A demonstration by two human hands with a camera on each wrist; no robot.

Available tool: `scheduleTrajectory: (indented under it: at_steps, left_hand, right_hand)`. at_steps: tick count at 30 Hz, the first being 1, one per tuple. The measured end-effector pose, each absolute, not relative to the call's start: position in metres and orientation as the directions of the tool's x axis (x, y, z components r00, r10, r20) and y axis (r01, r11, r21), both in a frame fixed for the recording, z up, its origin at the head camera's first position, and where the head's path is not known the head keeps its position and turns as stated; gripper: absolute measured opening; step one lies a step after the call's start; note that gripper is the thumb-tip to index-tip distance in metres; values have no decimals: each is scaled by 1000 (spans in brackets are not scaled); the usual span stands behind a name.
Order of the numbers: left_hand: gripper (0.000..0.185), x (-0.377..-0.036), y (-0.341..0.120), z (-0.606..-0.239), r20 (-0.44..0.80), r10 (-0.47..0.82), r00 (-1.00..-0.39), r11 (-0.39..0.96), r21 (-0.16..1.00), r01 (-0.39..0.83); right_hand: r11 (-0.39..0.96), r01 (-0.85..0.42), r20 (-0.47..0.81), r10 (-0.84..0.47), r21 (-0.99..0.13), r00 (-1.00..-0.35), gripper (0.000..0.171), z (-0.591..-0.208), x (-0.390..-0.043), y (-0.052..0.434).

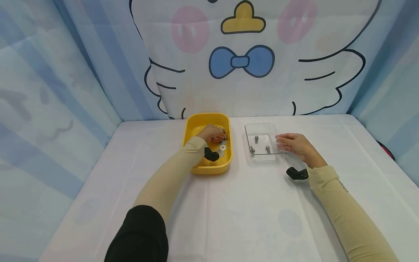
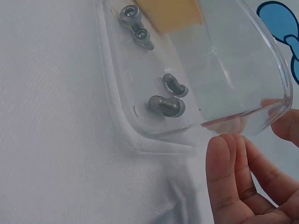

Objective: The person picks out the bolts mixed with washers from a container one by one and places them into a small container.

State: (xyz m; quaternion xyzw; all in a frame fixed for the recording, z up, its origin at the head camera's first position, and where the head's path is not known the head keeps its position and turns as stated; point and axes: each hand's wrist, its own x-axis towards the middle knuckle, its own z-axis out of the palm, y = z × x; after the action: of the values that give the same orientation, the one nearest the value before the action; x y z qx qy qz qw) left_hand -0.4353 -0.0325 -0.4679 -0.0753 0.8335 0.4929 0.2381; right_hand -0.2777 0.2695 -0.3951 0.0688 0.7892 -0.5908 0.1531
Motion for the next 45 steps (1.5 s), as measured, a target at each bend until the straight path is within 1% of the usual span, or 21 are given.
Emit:
scheduleTrajectory:
  at_steps: [1, 4, 5, 8, 12, 14, 16, 17, 18, 20, 22, 23, 24, 26, 30, 38, 45]
  left_hand:
    - [16, -430, -32, -463, -468, 100, -878, 501, 786, -362]
    - [18, -430, -32, -464, -458, 105, -883, 478, 801, -359]
    - [17, -443, -33, -479, -453, 107, -885, 462, 811, -359]
    - [14, -452, -32, -491, -467, 109, -877, 378, 836, -398]
    - [15, -452, -27, -496, -504, 112, -857, 252, 848, -466]
    - [16, -441, -26, -486, -513, 124, -849, 208, 850, -483]
    - [17, -421, -26, -464, -523, 128, -843, 170, 849, -501]
    - [16, -409, -26, -452, -521, 128, -844, 159, 850, -502]
    - [19, -395, -27, -437, -526, 131, -840, 144, 849, -509]
    - [25, -367, -27, -408, -547, 113, -830, 134, 836, -533]
    - [28, -349, -28, -388, -556, 121, -822, 125, 830, -543]
    - [29, -341, -28, -380, -560, 130, -818, 127, 828, -547]
    - [30, -336, -29, -373, -564, 143, -813, 128, 825, -550]
    - [31, -328, -30, -365, -557, 159, -815, 133, 830, -541]
    - [29, -324, -32, -362, -517, 173, -839, 151, 855, -496]
    - [31, -338, -32, -389, -445, 188, -875, 240, 885, -398]
    - [30, -338, -32, -391, -429, 188, -884, 232, 894, -384]
  right_hand:
    - [291, 289, -323, -74, -912, -944, 57, -395, -278, 270]
    - [285, 290, -323, -74, -914, -944, 56, -396, -279, 270]
    - [284, 289, -322, -75, -914, -944, 56, -396, -279, 270]
    - [283, 288, -320, -75, -915, -944, 56, -395, -279, 270]
    - [280, 282, -315, -79, -917, -946, 60, -395, -278, 270]
    - [277, 273, -306, -84, -921, -948, 61, -396, -278, 270]
    - [270, 259, -293, -94, -927, -952, 61, -397, -277, 271]
    - [244, 256, -287, -99, -935, -953, 58, -397, -277, 272]
    - [243, 250, -281, -102, -937, -954, 58, -397, -277, 272]
    - [250, 244, -277, -106, -937, -955, 59, -397, -276, 272]
    - [260, 254, -285, -91, -932, -954, 62, -396, -276, 271]
    - [261, 261, -292, -86, -929, -953, 63, -396, -276, 271]
    - [290, 263, -298, -81, -920, -951, 66, -395, -276, 270]
    - [294, 273, -308, -79, -916, -948, 65, -395, -276, 269]
    - [286, 289, -323, -78, -914, -943, 62, -394, -277, 269]
    - [280, 292, -324, -76, -915, -943, 59, -396, -278, 270]
    - [283, 292, -325, -75, -913, -943, 58, -396, -278, 269]
